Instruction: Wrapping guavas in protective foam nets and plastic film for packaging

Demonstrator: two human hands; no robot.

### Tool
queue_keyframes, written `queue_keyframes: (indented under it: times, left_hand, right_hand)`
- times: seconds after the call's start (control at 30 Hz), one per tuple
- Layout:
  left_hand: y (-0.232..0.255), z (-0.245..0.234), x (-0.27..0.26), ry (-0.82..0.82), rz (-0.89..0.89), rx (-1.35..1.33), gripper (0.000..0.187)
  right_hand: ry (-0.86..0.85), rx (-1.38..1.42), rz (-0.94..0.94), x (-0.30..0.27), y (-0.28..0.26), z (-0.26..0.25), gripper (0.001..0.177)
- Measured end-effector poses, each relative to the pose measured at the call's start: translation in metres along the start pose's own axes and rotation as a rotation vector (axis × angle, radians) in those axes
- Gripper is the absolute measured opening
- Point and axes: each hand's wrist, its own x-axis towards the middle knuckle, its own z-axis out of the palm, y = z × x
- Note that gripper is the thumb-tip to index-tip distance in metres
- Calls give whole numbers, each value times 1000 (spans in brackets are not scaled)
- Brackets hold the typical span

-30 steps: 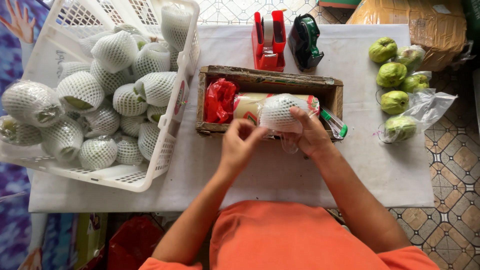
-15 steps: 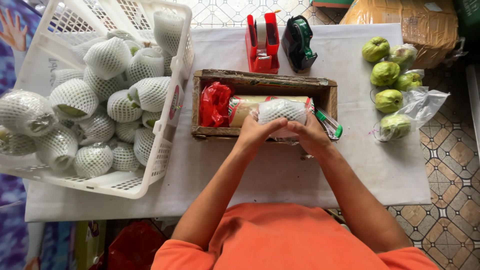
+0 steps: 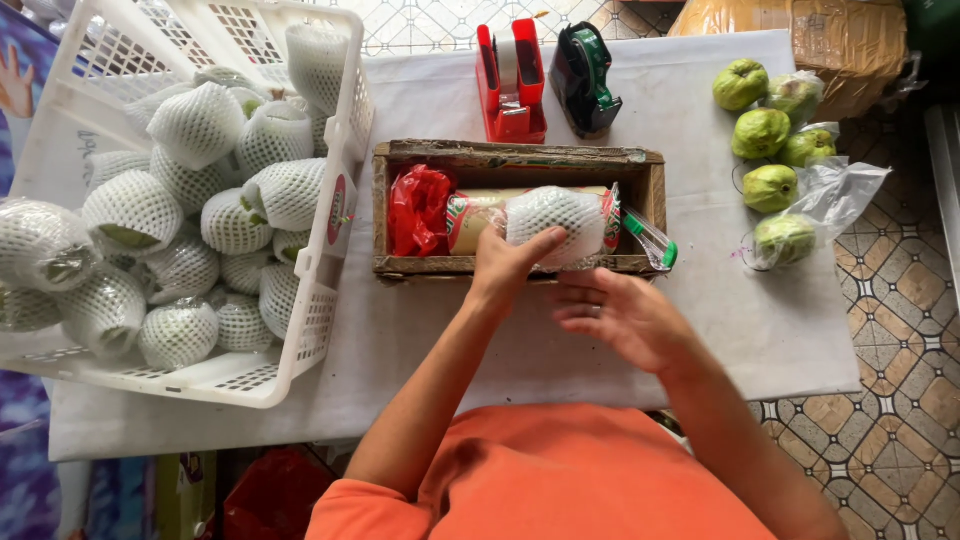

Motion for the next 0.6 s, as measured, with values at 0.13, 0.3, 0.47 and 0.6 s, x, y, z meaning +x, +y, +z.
queue_keyframes:
  times: [0.13, 0.3, 0.47, 0.6]
  left_hand:
    - [-24, -5, 7, -21, 47, -48, 106]
    - [-15, -11, -4, -39, 160, -203, 77]
    - [-41, -35, 13, -144, 191, -3, 80]
    - [-42, -81, 11, 13, -118, -262, 48]
  right_hand:
    - [49, 179, -13, 50, 2, 6, 62]
    - [67, 368, 24, 58, -23, 34, 76]
    - [165, 243, 66, 83, -8, 3, 63]
    - [192, 188, 53, 75, -11, 10, 61]
